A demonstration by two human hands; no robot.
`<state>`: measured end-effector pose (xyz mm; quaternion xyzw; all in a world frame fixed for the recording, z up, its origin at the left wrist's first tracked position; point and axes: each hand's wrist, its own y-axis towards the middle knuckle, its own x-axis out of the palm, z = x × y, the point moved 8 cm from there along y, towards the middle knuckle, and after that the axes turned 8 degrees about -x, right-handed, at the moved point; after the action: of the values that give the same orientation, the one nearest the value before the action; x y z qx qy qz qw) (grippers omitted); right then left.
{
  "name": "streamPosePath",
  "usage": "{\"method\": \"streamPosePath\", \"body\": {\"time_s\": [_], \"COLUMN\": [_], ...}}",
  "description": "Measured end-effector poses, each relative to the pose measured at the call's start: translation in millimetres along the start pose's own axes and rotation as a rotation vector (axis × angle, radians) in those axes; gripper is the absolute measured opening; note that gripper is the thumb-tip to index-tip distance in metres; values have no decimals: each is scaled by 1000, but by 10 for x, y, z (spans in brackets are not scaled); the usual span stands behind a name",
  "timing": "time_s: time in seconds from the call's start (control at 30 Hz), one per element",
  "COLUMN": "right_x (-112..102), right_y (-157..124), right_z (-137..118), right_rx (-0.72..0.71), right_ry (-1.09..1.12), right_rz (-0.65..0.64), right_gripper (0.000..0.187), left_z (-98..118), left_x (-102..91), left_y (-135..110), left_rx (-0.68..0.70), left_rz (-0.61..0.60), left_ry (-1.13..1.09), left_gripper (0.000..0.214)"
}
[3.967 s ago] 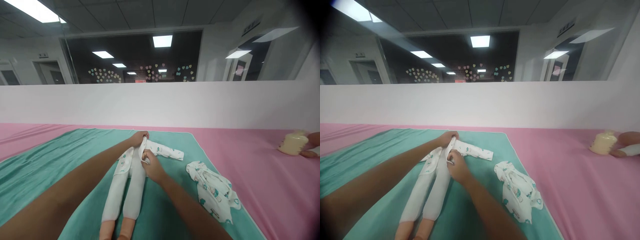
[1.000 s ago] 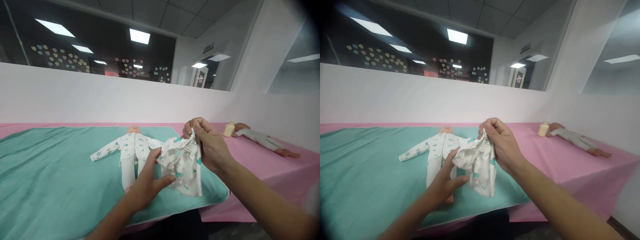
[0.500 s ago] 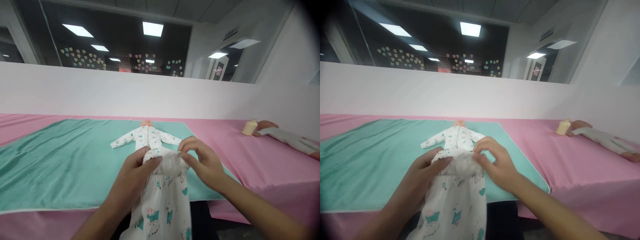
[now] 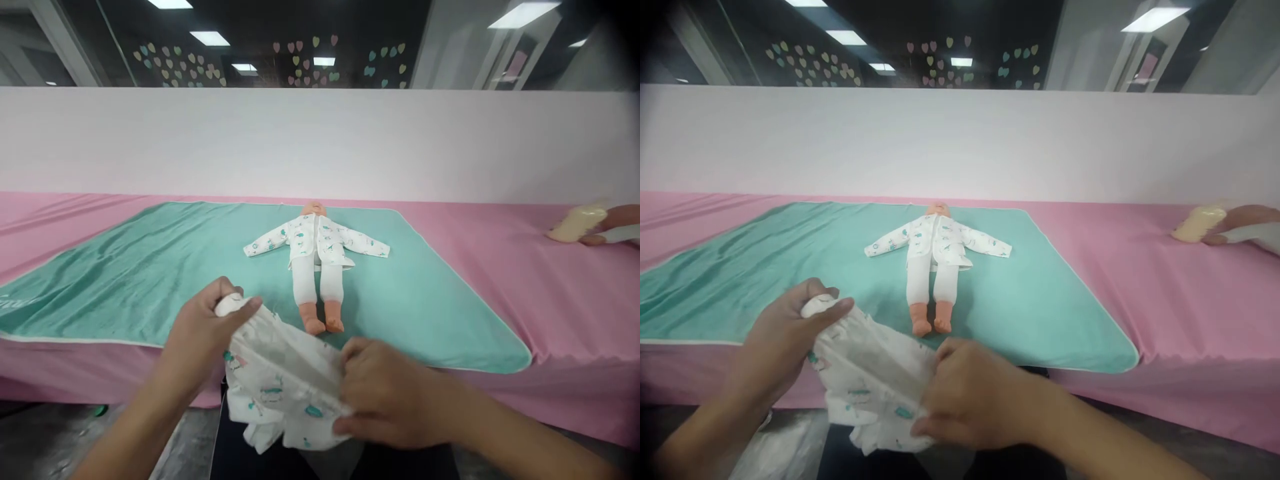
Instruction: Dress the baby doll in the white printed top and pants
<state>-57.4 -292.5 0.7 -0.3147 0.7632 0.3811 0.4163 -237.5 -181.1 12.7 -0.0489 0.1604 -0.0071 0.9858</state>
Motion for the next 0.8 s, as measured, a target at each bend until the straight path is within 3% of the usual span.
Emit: {"method": "streamPosePath", "body": {"time_s": [0.1,0.2,0.33,0.43,0.53,0.57,0.63,0.73,0.8], "right_x": [-361,-380,-128,160,537,675,938,1246,1308], "right_y": [-102,-45,-34,-257,-595,-682,-726,-573,-512], "right_z": [233,374,548,689,775,769,673,297,58], "right_rx": [194,257,358,490,637,663,639,491,393], "right_ry": [233,460,904,1183,1320,1354,1455,1608,1609], "right_rz": [250,358,644,928,1166,1195,1093,600,310], "right_gripper": [32,32,31,34,39,41,48,51,45], "left_z": [-73,35,78,-221,-533,-599,-671,-659,-598], "left_x": [37,381,908,1209,1501,1536,1483,1288,1276], "left_y": [-11,-201,-515,-666,-890,-920,-822,-613,-603], "left_rx": [32,117,152,4,-171,-228,-327,-440,-501], "left_rz": [-96,-269,-483,-610,-937,-985,-869,-550,-509], "left_ry": [17,100,11,-29,-140,-188,-306,-453,-457], "left_gripper": [25,26,44,32,25,24,23,22,24]}}
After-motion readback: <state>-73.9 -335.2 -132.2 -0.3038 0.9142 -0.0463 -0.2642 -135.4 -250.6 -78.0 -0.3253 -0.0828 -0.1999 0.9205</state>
